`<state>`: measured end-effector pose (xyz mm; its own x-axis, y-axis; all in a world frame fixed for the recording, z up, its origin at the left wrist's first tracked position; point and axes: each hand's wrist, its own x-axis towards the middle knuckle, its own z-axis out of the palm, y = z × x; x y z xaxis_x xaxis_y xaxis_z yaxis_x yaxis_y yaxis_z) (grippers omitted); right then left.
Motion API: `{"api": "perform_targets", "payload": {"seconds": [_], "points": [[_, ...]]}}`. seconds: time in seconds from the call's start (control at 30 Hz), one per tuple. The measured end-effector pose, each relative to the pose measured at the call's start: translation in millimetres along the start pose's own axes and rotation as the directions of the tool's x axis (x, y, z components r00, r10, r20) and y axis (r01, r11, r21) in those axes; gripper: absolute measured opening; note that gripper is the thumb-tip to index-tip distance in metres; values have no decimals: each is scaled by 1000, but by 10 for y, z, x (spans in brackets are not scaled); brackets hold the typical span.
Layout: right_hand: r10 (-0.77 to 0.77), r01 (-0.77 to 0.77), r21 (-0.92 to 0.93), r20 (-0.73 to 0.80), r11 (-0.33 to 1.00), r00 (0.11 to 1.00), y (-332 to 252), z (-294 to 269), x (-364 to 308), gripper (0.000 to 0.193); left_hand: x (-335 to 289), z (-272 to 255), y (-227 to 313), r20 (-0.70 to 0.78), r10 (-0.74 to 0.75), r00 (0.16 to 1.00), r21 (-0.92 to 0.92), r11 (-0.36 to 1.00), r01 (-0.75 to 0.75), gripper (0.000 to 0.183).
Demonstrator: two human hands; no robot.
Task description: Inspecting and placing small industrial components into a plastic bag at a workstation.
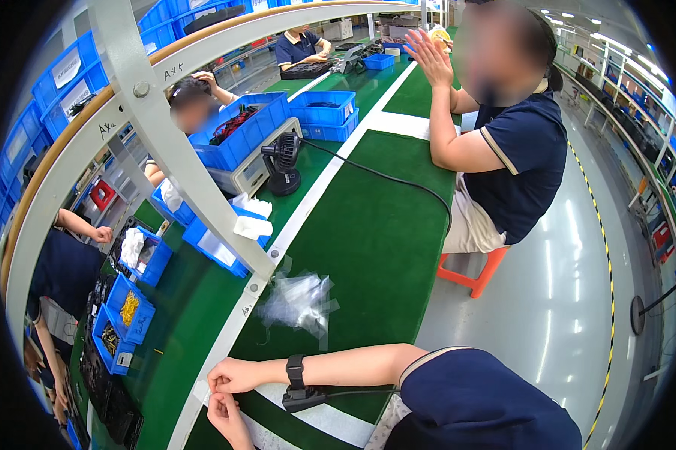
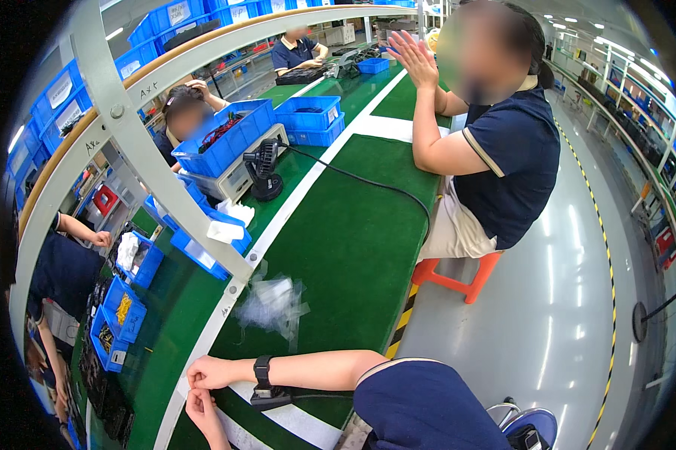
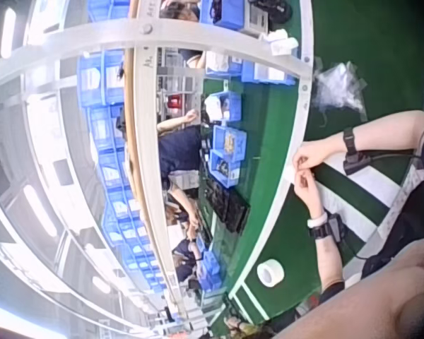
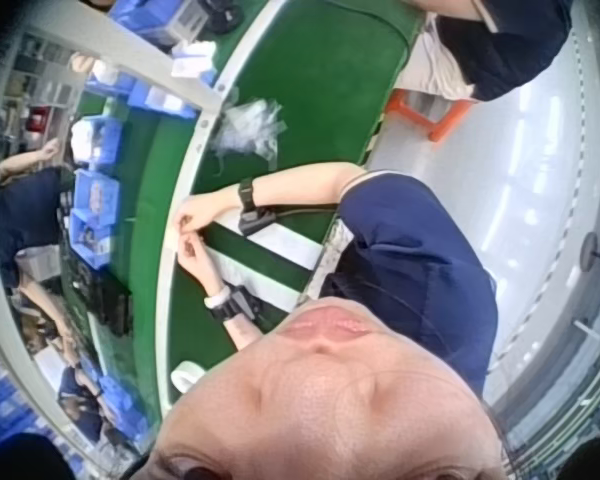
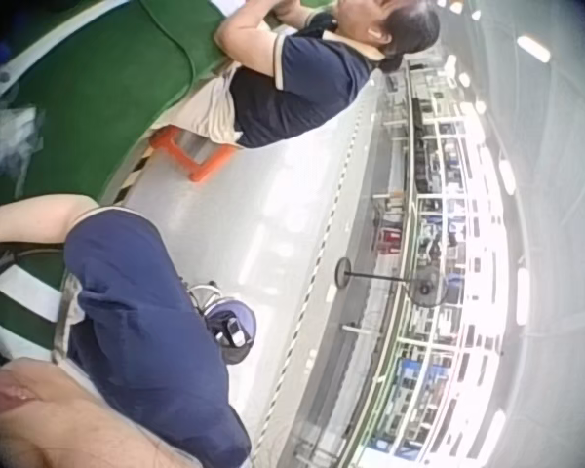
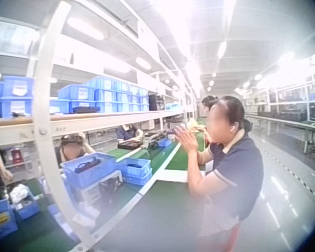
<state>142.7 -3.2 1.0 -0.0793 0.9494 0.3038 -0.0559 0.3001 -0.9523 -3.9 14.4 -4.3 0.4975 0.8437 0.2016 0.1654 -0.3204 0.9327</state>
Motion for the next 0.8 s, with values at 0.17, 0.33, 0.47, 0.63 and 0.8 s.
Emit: {"api": "perform_targets", "payload": {"seconds": [0.17,0.33,0.47,0.63,0.8], "points": [[5,-5,4,-4,1000,1000,-12,-9,-17,6,6,6,-11,9,-8,1000,-15,1000,9,16],[-15,15,13,-25,1000,1000,-10,-14,-40,6,-1,17,-34,1,-8,1000,-17,1000,8,16],[-49,49,0,-15,999,999,78,38,19,6,-70,-9,214,36,-13,999,-7,1000,13,14],[-51,51,12,-29,999,998,75,20,-4,6,-83,39,323,26,-72,997,-30,997,72,16],[-58,58,-3,-40,998,997,69,12,-19,6,-77,15,252,60,-28,998,6,1000,28,17]]}}
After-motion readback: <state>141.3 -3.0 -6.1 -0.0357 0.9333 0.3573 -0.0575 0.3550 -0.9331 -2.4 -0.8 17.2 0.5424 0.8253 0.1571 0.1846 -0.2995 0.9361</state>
